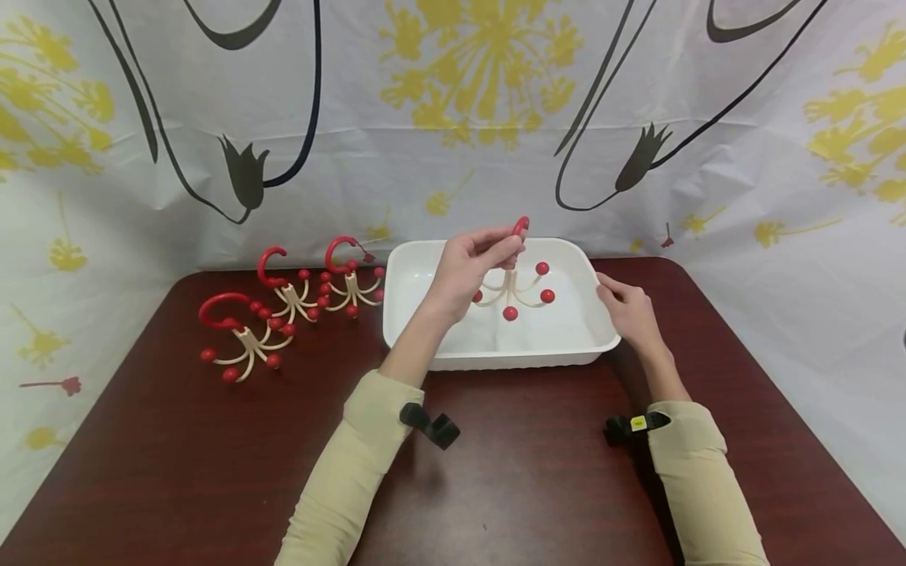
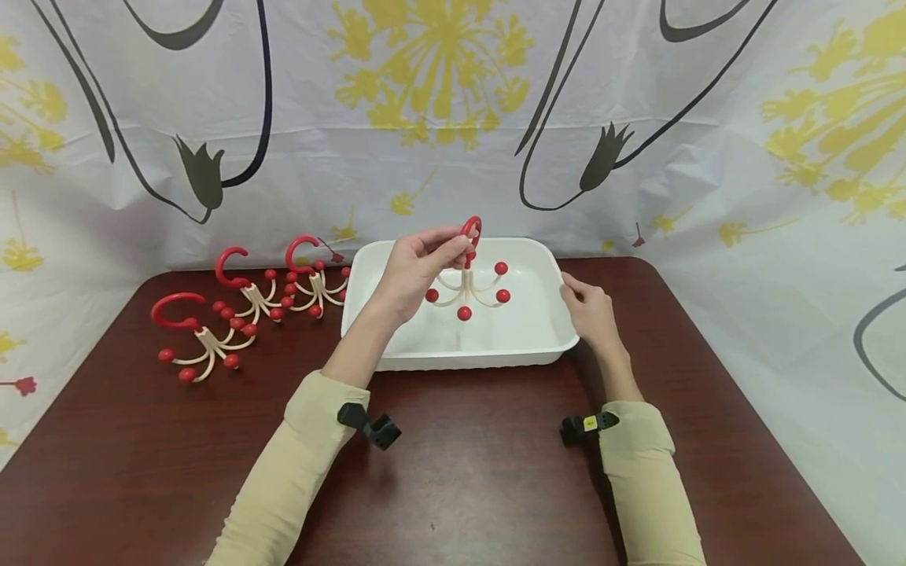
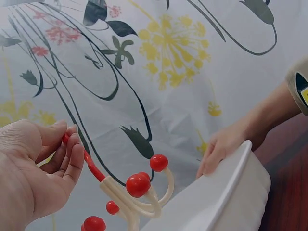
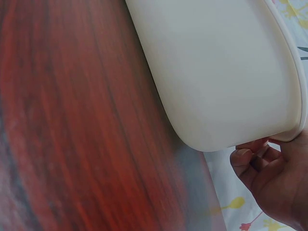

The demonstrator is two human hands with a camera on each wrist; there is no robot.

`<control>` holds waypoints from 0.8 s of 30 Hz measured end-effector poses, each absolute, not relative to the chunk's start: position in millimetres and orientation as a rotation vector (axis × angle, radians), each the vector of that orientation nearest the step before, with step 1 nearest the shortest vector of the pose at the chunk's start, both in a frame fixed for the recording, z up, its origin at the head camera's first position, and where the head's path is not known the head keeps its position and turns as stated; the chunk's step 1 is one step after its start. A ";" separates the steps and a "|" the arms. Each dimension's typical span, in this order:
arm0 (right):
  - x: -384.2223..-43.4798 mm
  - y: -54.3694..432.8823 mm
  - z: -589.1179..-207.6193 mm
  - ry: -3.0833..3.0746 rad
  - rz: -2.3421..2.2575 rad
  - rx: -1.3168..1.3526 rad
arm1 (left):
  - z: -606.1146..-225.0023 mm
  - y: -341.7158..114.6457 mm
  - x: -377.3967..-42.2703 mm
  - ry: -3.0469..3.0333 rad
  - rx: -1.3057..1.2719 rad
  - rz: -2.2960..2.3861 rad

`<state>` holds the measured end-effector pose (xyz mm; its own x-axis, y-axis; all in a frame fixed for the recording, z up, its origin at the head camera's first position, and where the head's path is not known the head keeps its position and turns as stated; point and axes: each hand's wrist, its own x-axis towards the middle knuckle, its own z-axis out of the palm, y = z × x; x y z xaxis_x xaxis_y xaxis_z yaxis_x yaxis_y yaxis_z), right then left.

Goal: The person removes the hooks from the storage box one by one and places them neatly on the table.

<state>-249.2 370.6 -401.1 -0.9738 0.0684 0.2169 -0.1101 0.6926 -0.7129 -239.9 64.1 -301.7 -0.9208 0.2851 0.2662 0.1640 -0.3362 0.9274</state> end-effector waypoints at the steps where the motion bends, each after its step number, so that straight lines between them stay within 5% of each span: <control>1: -249.1 370.5 -400.8 -2.678 1.153 0.030 | -300.9 62.1 -238.6 1.753 0.604 2.444; 24: -250.0 369.6 -401.0 -2.689 1.151 0.013 | -291.9 7.5 -214.7 1.727 0.585 2.563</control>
<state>-250.0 369.6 -401.0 -0.9766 0.0763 0.2009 -0.0927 0.6939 -0.7140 -214.7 7.5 -291.9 -0.9308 0.2011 0.3051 0.2072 -0.3972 0.8940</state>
